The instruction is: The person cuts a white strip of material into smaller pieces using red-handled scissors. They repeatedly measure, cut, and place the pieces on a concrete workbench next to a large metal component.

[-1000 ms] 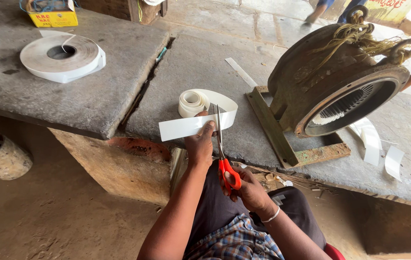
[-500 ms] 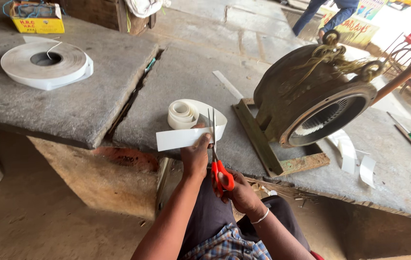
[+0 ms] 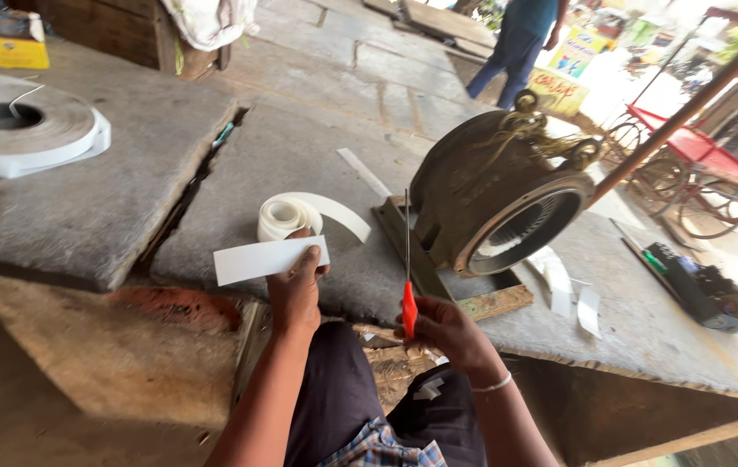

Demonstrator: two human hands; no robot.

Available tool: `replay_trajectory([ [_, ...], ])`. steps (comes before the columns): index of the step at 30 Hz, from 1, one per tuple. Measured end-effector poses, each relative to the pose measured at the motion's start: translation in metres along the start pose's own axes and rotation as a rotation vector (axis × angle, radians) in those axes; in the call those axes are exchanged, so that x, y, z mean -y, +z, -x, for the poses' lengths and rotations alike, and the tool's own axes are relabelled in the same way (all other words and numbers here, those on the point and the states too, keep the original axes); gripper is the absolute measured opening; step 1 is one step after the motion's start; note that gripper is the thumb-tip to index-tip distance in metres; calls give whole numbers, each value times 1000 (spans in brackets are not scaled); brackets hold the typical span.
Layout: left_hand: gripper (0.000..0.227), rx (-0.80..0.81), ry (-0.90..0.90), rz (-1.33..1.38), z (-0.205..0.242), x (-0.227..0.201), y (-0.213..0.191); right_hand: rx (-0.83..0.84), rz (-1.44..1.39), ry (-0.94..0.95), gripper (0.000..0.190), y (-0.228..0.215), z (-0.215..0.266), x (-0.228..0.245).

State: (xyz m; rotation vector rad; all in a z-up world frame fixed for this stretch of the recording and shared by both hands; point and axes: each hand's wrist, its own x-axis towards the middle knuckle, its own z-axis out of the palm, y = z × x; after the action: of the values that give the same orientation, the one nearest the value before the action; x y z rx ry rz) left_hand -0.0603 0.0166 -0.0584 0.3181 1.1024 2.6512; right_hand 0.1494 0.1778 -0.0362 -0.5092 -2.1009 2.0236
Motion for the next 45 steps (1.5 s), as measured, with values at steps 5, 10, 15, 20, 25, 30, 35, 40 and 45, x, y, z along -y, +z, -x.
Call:
replay_trajectory([
  [5,35,58,-16,-8,5,-7,5,-392,307,25,51,-7,-27,4],
  [10,32,106,1,-85,8,1,5,-589,871,-227,42,15,-26,-8],
  [15,23,243,-40,-382,11,16,6,-705,837,-527,30,35,-9,-8],
  [20,24,592,192,-828,38,30,16,-320,91,-494,37,27,10,-17],
  [25,28,726,245,-755,60,26,36,-488,-17,-512,29,7,37,-37],
  [30,30,524,123,-789,54,13,33,-998,445,-863,20,-70,87,-39],
  [35,42,508,139,-710,55,7,35,-1328,151,-814,29,-195,72,-16],
  [40,43,529,156,-705,56,9,35,-1452,728,-172,41,-249,28,-58],
  [45,50,546,167,-717,53,13,30,-1535,827,-320,34,-252,19,-100],
])
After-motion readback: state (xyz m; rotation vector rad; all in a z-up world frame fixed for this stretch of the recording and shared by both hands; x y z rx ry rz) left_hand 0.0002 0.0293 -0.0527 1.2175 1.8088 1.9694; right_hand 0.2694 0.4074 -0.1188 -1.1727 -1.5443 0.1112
